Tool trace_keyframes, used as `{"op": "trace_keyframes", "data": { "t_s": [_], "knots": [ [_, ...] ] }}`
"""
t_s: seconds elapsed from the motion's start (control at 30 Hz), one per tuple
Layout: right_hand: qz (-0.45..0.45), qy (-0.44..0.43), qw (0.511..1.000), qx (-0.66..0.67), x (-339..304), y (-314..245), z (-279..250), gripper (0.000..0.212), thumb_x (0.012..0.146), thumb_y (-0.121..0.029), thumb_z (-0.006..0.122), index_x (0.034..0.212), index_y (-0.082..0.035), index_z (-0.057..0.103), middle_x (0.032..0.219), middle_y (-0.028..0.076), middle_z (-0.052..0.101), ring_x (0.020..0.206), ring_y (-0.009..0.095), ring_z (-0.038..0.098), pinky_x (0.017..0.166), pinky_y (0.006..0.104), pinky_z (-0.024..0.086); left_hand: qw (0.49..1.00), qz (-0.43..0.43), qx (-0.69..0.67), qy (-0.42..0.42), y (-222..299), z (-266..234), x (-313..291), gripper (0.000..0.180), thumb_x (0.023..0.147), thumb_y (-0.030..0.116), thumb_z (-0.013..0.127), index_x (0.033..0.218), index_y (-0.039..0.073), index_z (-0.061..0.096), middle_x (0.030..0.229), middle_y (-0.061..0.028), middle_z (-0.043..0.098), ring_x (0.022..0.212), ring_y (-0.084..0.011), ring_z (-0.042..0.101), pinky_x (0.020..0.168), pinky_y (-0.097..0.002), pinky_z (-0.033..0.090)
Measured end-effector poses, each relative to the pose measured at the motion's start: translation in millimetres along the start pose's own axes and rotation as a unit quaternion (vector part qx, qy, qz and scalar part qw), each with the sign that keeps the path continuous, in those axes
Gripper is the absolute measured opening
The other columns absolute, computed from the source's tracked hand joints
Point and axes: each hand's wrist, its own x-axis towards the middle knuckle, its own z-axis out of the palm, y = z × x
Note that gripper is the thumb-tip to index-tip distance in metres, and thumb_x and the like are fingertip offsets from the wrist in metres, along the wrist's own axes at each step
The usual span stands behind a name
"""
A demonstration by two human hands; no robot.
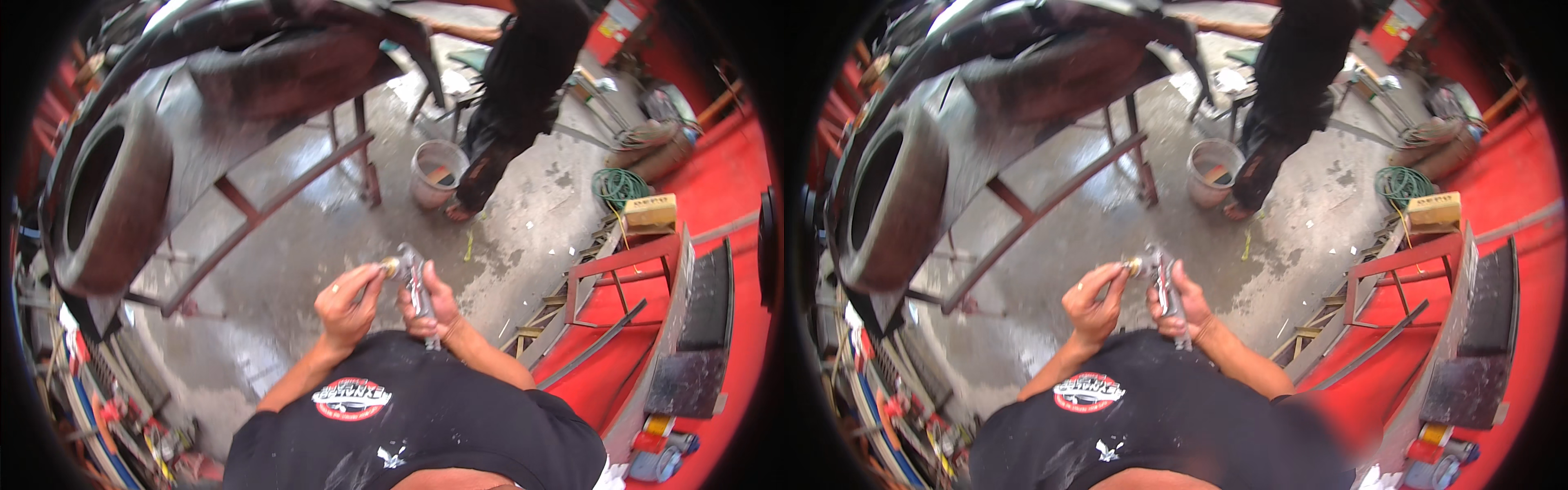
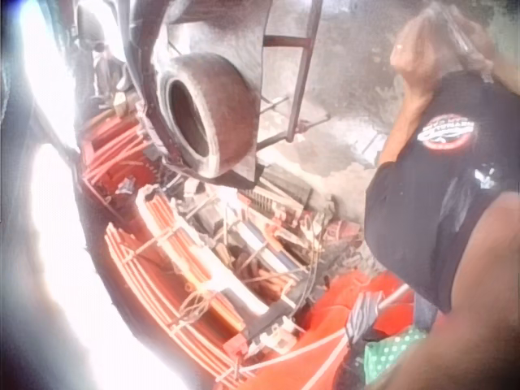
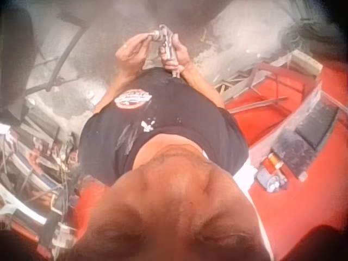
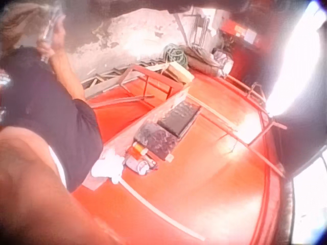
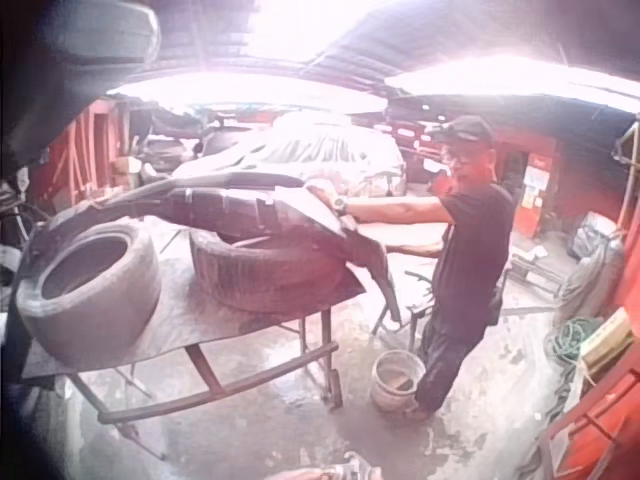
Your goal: The person assembles a spray gun by attaching a metal cup to the body and tightening the connection. They handle the spray gun and cup, then walk to a workbench to retrieve the cup and complete the assembly.
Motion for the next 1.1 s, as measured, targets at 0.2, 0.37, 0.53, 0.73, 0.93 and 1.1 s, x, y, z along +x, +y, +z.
{"op": "trace_keyframes", "data": {
  "t_s": [0.2, 0.37, 0.53, 0.73, 0.93, 1.1],
  "knots": [
    [-0.046, 0.029, 0.995, -0.083, -14, -5, 20, 0.077, 0.097, -0.077, 0.038, 0.105, -0.003, 0.058, 0.084, 0.015, 0.069, 0.043, 0.014, 0.054, 0.037, 0.0257, 0.042, 0.973, -0.192, -0.125, 0.013, -9, 12, -21, 0.019, 0.087, 0.0, 0.08, 0.106, -0.001, 0.076, 0.097, -0.0133, 0.078, 0.086, -0.0163, 0.075, 0.076, -0.0285, 0.059],
    [-0.061, 0.039, 0.99, -0.122, -13, -9, 33, 0.075, 0.096, -0.077, 0.037, 0.103, -0.006, 0.058, 0.084, 0.011, 0.069, 0.045, 0.014, 0.054, 0.04, 0.0267, 0.043, 0.988, -0.138, -0.067, 0.013, -13, 16, -16, 0.023, 0.088, 0.001, 0.08, 0.11, 0.0, 0.077, 0.097, -0.0141, 0.078, 0.086, -0.0167, 0.074, 0.078, -0.0284, 0.058],
    [-0.066, 0.014, 0.993, -0.1, -11, -6, 25, 0.07, 0.098, -0.076, 0.036, 0.1, -0.009, 0.058, 0.084, 0.008, 0.068, 0.047, 0.012, 0.054, 0.043, 0.0272, 0.045, 0.994, -0.104, -0.04, 0.016, -6, 13, -5, 0.021, 0.087, 0.0, 0.08, 0.108, 0.0, 0.078, 0.096, -0.0153, 0.078, 0.082, -0.0175, 0.075, 0.076, -0.0286, 0.059],
    [-0.095, 0.107, 0.968, -0.205, -13, -4, 35, 0.071, 0.097, -0.076, 0.036, 0.101, -0.009, 0.058, 0.085, 0.007, 0.068, 0.05, 0.012, 0.056, 0.044, 0.0276, 0.047, 0.961, -0.229, -0.14, 0.074, -10, 19, -16, 0.02, 0.09, 0.002, 0.078, 0.11, -0.001, 0.077, 0.095, -0.0118, 0.078, 0.081, -0.0139, 0.074, 0.073, -0.0266, 0.058],
    [-0.15, 0.205, 0.917, -0.307, -6, 6, 52, 0.072, 0.095, -0.075, 0.044, 0.104, -0.006, 0.061, 0.085, 0.007, 0.068, 0.052, 0.012, 0.057, 0.044, 0.0281, 0.048, 0.926, -0.327, -0.184, 0.035, -15, 12, -9, 0.021, 0.096, 0.007, 0.073, 0.114, -0.004, 0.074, 0.094, -0.0088, 0.076, 0.08, -0.0125, 0.071, 0.074, -0.0265, 0.058],
    [-0.157, 0.263, 0.883, -0.356, -7, 9, 47, 0.07, 0.094, -0.073, 0.049, 0.106, -0.005, 0.062, 0.088, 0.007, 0.068, 0.054, 0.011, 0.058, 0.046, 0.0271, 0.048, 0.892, -0.375, -0.249, 0.04, -16, 10, -7, 0.021, 0.097, 0.008, 0.072, 0.113, -0.005, 0.074, 0.093, -0.0087, 0.076, 0.079, -0.013, 0.07, 0.074, -0.0263, 0.058]
  ]
}}
